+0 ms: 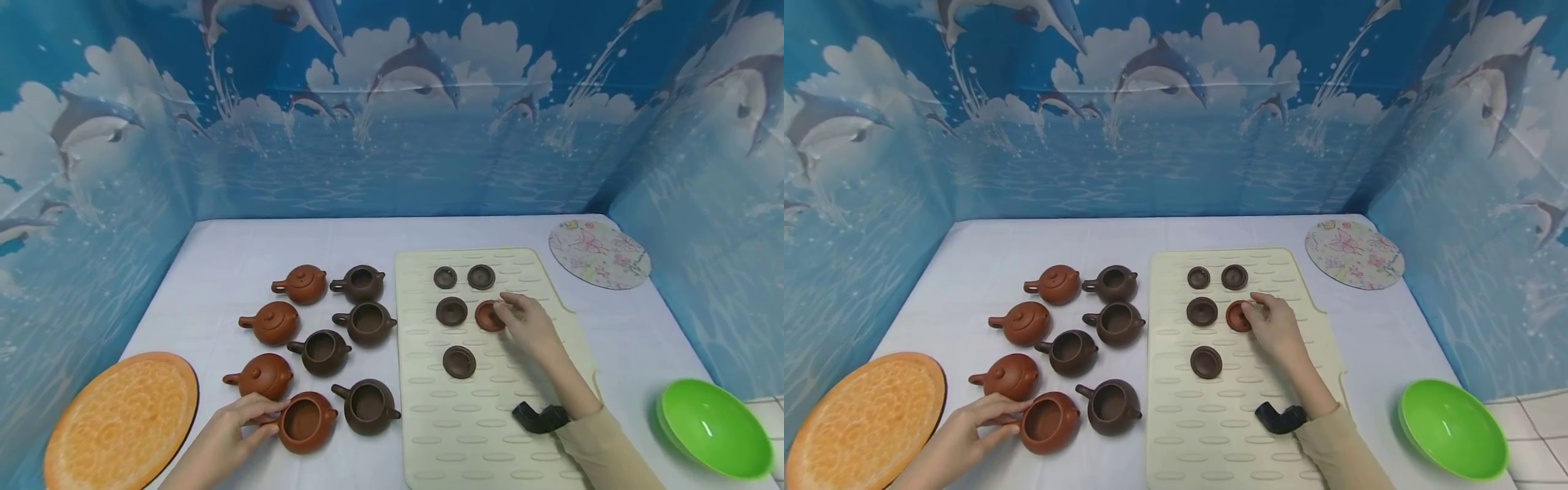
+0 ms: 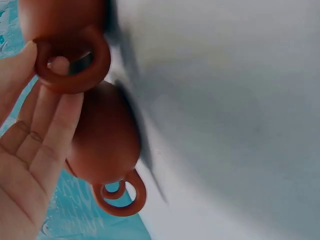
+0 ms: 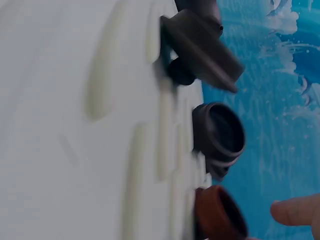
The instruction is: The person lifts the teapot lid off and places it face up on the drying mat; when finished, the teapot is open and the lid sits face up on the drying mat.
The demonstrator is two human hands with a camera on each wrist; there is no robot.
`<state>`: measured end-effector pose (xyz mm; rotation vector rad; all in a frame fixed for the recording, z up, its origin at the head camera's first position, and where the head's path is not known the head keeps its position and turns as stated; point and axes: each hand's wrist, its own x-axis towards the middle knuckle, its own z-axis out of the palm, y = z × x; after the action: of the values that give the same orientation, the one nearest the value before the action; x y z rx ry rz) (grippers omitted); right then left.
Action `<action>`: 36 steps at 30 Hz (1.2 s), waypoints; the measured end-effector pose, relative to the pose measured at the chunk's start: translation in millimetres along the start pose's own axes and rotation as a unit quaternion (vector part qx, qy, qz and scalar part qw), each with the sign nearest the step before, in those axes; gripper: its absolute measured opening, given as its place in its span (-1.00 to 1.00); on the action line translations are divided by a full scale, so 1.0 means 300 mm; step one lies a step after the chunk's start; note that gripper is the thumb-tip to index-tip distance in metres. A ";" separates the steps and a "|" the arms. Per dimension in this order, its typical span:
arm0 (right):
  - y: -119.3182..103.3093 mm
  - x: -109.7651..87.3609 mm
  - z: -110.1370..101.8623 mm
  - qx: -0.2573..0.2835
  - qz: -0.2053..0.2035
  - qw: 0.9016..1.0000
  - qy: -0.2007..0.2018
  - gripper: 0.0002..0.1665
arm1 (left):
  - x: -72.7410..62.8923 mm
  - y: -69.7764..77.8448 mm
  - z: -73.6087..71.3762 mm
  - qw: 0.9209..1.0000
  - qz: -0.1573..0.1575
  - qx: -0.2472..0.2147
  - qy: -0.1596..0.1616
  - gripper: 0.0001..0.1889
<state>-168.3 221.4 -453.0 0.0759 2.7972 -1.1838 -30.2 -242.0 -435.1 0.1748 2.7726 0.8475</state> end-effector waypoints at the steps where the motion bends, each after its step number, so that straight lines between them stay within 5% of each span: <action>1: -0.012 -0.002 -0.004 0.000 -0.009 1.000 0.003 -0.32 | -0.001 0.004 -0.005 1.000 -0.004 0.004 0.004 -0.66; 6: -0.120 -0.018 -0.009 0.026 -0.048 0.999 0.006 -0.36 | -0.011 0.008 -0.053 0.997 -0.009 0.032 0.074 -0.66; 10: -0.233 -0.044 0.004 0.059 -0.087 0.994 -0.010 -0.42 | 0.002 -0.016 -0.108 0.983 0.039 0.060 0.166 -0.63; 13: -0.332 -0.060 0.040 0.080 -0.133 0.987 -0.038 -0.48 | 0.015 -0.049 -0.144 0.976 0.050 0.079 0.198 -0.62; 19: -0.517 -0.109 0.143 0.078 -0.218 0.965 -0.125 -0.60 | 0.033 -0.112 -0.172 0.984 0.027 0.103 0.144 -0.64; 26: -0.659 -0.144 0.278 0.024 -0.292 0.922 -0.252 -0.63 | 0.056 -0.165 -0.153 0.992 0.008 0.092 0.091 -0.63; 36: -0.800 -0.133 0.497 -0.079 -0.335 0.881 -0.325 -0.63 | 0.082 -0.181 -0.117 0.996 -0.025 0.038 0.073 -0.63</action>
<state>-138.2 -52.9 -380.4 -1.1536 2.3075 -0.8192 -65.5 -301.1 -442.1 0.0587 2.9340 0.7728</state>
